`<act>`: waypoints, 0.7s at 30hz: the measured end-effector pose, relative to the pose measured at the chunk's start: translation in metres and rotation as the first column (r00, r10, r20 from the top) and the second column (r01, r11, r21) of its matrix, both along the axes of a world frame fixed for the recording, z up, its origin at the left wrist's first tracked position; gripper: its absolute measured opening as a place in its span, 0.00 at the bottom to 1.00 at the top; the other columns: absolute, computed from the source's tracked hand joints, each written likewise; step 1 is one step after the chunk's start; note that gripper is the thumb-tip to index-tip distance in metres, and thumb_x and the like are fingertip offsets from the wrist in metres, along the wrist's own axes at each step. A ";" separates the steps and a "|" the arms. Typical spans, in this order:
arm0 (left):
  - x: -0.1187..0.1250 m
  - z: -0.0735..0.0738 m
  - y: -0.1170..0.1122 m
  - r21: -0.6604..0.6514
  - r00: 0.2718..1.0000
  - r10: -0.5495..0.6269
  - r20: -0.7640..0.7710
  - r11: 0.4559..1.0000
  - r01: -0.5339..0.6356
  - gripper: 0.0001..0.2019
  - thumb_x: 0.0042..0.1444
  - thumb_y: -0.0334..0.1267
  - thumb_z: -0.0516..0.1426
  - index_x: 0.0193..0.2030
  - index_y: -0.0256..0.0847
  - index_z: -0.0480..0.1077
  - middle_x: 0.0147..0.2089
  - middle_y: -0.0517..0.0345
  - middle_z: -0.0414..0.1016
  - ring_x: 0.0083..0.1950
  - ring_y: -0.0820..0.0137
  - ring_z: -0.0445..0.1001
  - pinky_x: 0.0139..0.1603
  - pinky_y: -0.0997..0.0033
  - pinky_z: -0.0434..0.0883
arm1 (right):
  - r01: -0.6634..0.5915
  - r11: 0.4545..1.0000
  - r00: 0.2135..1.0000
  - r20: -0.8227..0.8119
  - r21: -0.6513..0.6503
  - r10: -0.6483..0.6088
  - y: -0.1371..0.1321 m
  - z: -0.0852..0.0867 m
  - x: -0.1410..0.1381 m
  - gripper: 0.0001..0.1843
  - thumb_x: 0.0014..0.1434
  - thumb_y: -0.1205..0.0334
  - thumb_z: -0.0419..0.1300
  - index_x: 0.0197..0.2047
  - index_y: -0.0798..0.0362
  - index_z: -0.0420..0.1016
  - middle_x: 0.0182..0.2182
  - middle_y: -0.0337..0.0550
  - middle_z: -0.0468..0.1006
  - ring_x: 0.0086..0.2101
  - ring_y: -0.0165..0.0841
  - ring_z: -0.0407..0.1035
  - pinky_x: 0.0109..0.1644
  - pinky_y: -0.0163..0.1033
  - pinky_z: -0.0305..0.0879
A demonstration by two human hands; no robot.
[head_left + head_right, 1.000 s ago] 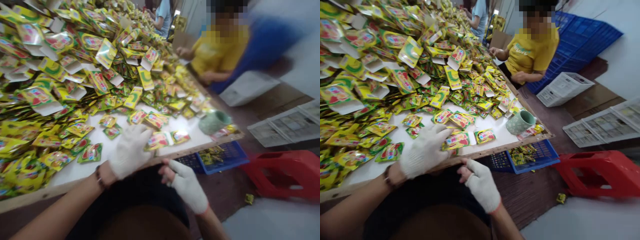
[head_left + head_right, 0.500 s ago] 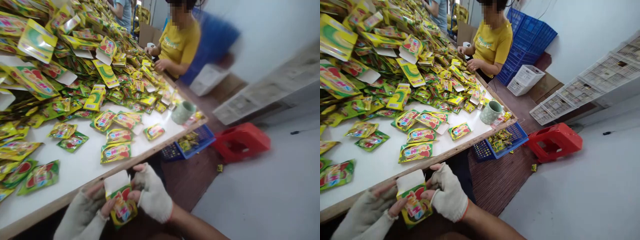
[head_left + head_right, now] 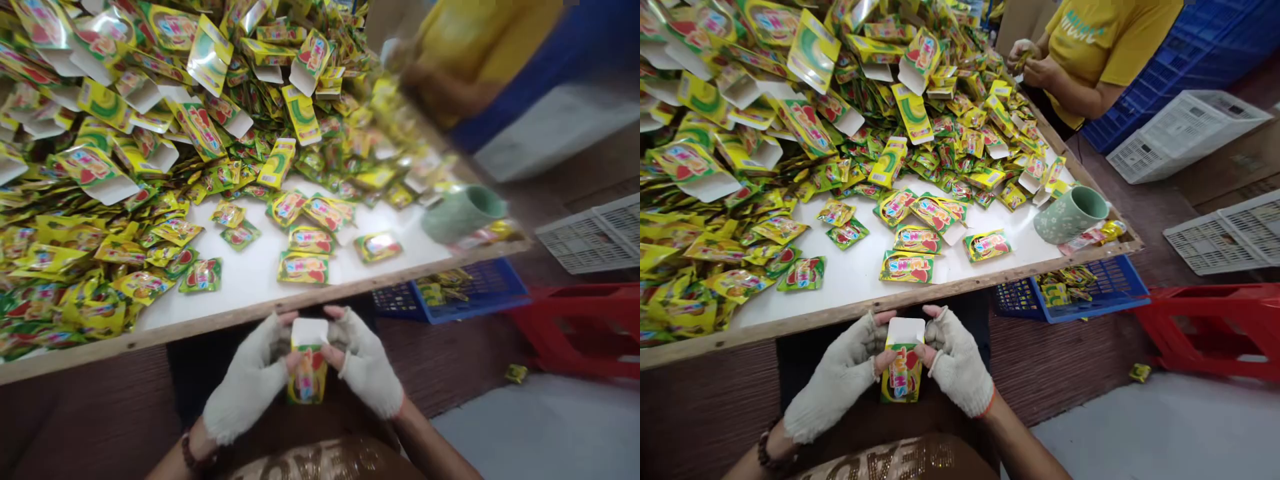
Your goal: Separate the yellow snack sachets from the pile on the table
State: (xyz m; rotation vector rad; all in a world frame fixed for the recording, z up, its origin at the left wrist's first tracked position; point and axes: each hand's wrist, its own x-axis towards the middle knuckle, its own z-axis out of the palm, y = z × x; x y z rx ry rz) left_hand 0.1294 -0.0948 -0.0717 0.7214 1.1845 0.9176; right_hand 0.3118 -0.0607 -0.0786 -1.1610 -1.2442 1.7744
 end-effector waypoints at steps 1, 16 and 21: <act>-0.001 0.002 0.001 0.006 0.999 -0.032 -0.035 0.999 0.033 0.20 0.55 0.39 0.60 0.53 0.39 0.65 0.48 0.47 0.76 0.47 0.62 0.76 0.48 0.61 0.75 | -0.025 0.999 0.999 0.040 0.031 0.023 0.001 0.002 0.000 0.18 0.57 0.56 0.62 0.49 0.51 0.68 0.36 0.42 0.76 0.35 0.33 0.72 0.40 0.38 0.69; -0.012 0.024 0.008 0.036 0.934 -0.152 -0.324 0.984 0.173 0.10 0.56 0.43 0.58 0.37 0.38 0.72 0.35 0.56 0.77 0.35 0.68 0.75 0.35 0.71 0.74 | -0.176 0.965 0.943 0.314 0.196 0.108 0.011 0.031 -0.004 0.11 0.60 0.55 0.58 0.33 0.54 0.73 0.26 0.37 0.72 0.28 0.29 0.66 0.31 0.33 0.62; -0.016 0.012 -0.002 0.363 0.829 -0.054 -0.557 0.882 0.302 0.08 0.60 0.35 0.54 0.39 0.41 0.75 0.36 0.56 0.76 0.37 0.71 0.75 0.38 0.74 0.74 | -0.279 0.886 0.918 0.373 0.371 0.133 0.013 0.024 0.005 0.07 0.61 0.63 0.57 0.35 0.52 0.77 0.29 0.42 0.77 0.31 0.32 0.71 0.36 0.36 0.67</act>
